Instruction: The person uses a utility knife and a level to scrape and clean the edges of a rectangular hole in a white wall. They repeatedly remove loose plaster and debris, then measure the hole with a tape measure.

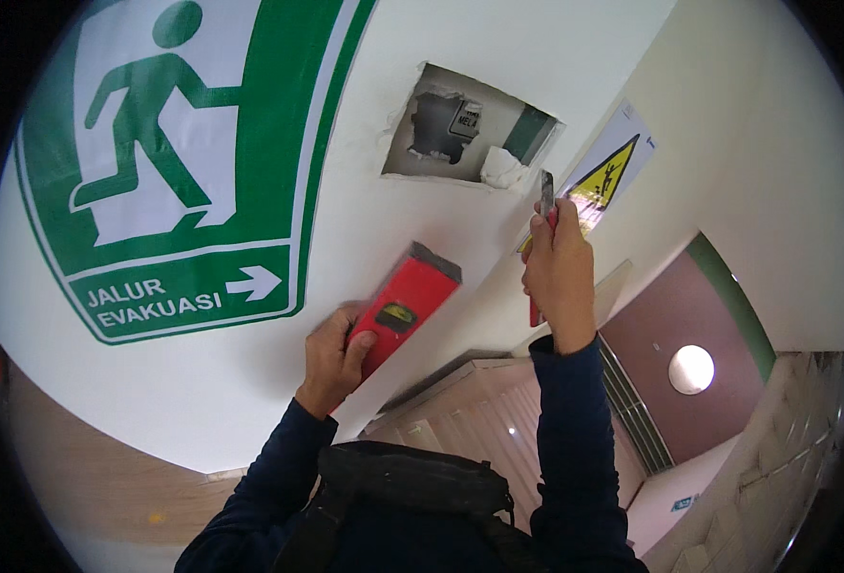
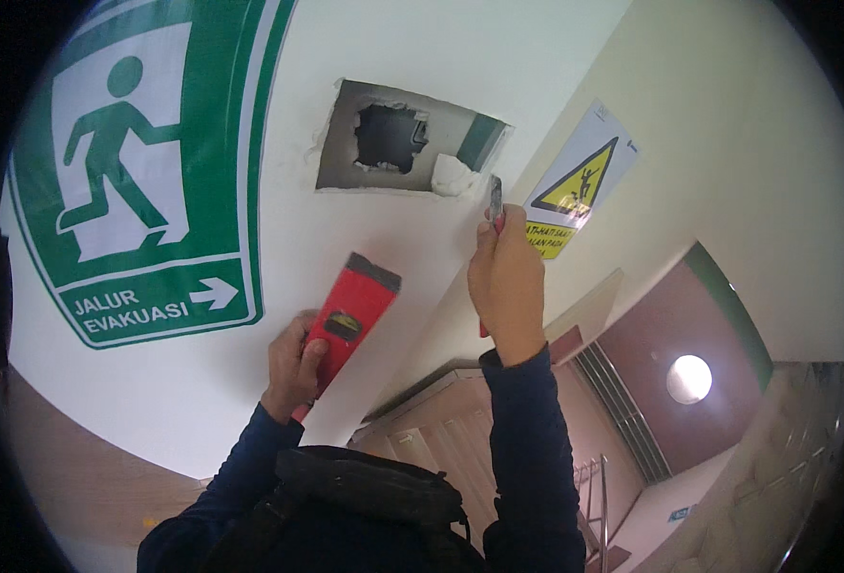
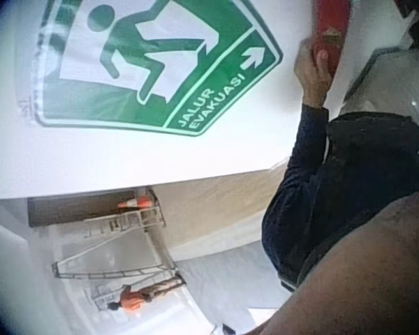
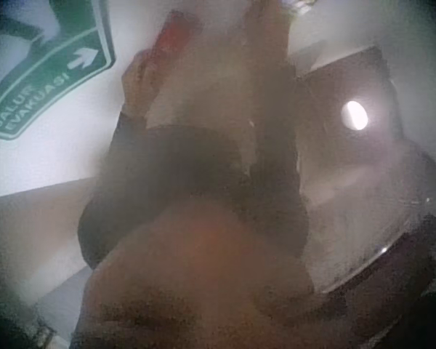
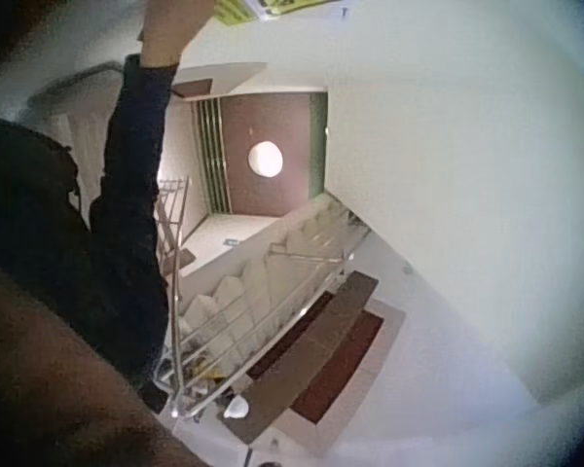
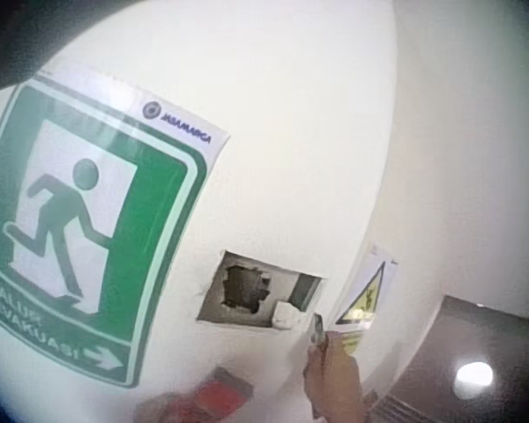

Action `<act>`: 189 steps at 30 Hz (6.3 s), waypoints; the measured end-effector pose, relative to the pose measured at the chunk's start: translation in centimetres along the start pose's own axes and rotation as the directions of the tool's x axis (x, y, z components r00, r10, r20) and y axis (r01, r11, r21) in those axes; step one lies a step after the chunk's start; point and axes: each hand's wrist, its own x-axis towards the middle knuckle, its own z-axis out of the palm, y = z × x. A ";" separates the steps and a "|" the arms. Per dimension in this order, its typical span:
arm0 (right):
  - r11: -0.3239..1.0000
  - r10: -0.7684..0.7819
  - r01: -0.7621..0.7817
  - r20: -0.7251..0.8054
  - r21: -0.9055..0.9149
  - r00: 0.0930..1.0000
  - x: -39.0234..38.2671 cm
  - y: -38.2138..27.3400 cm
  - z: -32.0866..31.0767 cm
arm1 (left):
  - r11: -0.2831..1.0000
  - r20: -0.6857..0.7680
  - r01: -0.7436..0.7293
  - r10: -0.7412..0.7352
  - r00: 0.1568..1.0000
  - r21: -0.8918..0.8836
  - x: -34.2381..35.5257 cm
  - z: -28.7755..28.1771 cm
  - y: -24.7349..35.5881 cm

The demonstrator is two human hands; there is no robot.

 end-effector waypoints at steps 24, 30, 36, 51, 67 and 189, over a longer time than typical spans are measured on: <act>0.962 0.102 -0.063 0.132 -0.267 0.986 1.8 -1.8 0.1 | 0.985 0.020 -0.108 0.107 0.994 0.134 -0.2 0.2 -2.6; 0.948 0.148 -0.117 0.085 -0.295 0.985 1.3 -1.5 0.8 | 0.986 0.009 -0.100 0.100 0.995 0.130 -0.4 0.4 -2.9; 0.954 0.067 -0.069 -0.017 -0.292 0.998 -0.7 0.3 3.1 | 0.982 0.004 -0.115 0.116 0.993 0.152 -0.2 0.6 -2.7; 0.439 -0.417 0.545 0.375 -0.714 0.828 1.6 -1.9 -1.7 | 0.956 -0.046 -0.145 0.162 0.986 0.253 0.0 0.8 -2.5; 0.481 -0.391 0.600 0.456 -0.639 0.799 3.8 -0.8 -2.1 | 0.942 -0.076 -0.130 0.161 0.984 0.309 -0.2 1.5 -3.0; 0.810 -0.203 0.457 0.556 -0.366 0.806 4.2 -2.2 -4.5 | 0.954 -0.040 -0.172 0.187 0.982 0.246 0.5 0.7 -2.3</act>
